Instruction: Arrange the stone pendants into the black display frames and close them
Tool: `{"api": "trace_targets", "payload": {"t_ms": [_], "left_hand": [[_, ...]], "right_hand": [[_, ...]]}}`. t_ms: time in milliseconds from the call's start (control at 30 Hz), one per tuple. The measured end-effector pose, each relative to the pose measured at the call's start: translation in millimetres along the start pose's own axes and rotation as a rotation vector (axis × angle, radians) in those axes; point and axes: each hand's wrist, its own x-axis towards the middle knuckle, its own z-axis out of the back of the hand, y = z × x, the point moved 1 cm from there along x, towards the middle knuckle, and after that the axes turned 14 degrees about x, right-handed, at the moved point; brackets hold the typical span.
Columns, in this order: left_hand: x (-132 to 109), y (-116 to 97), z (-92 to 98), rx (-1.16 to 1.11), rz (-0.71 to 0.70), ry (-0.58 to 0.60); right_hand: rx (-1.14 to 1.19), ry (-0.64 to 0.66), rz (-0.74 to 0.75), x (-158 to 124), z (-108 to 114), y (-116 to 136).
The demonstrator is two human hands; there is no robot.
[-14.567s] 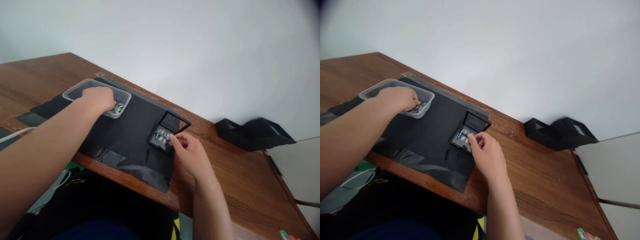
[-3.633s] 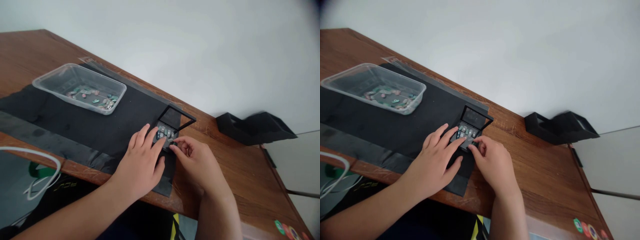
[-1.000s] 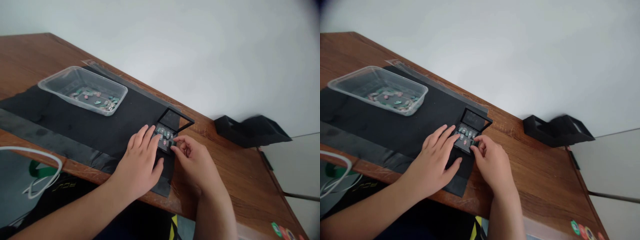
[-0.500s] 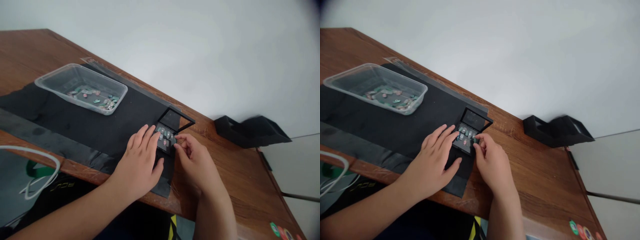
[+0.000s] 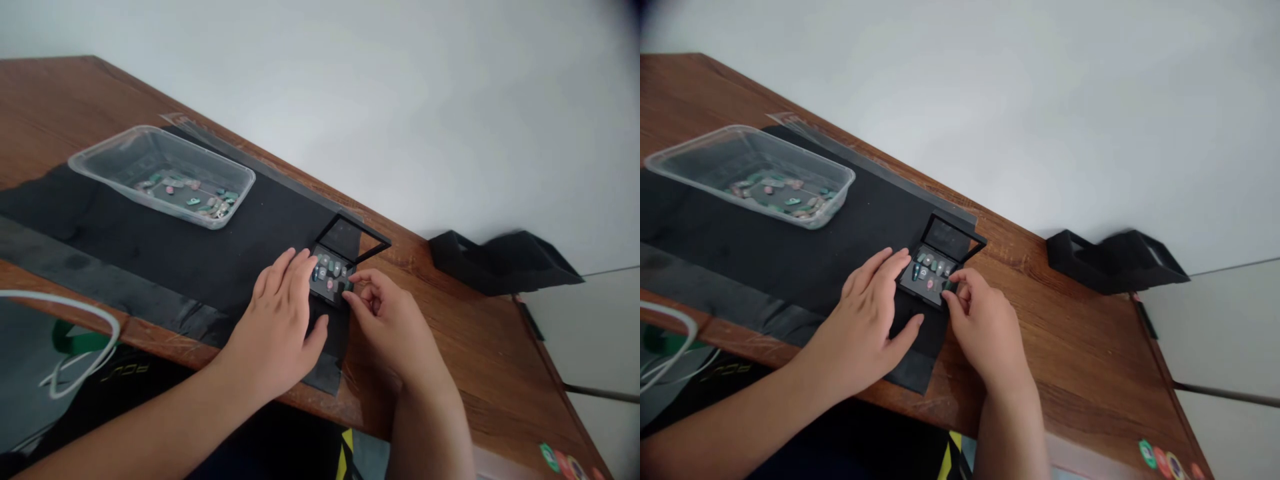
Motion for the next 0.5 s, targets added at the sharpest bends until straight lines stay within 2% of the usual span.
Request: {"api": "trace_targets", "payload": {"t_ms": [500], "left_hand": [[0.8,0.6,0.6,0.020,-0.045,0.043]], "right_hand": [[-0.054,0.049,-0.009,0.1,-0.2,2.5]]}}
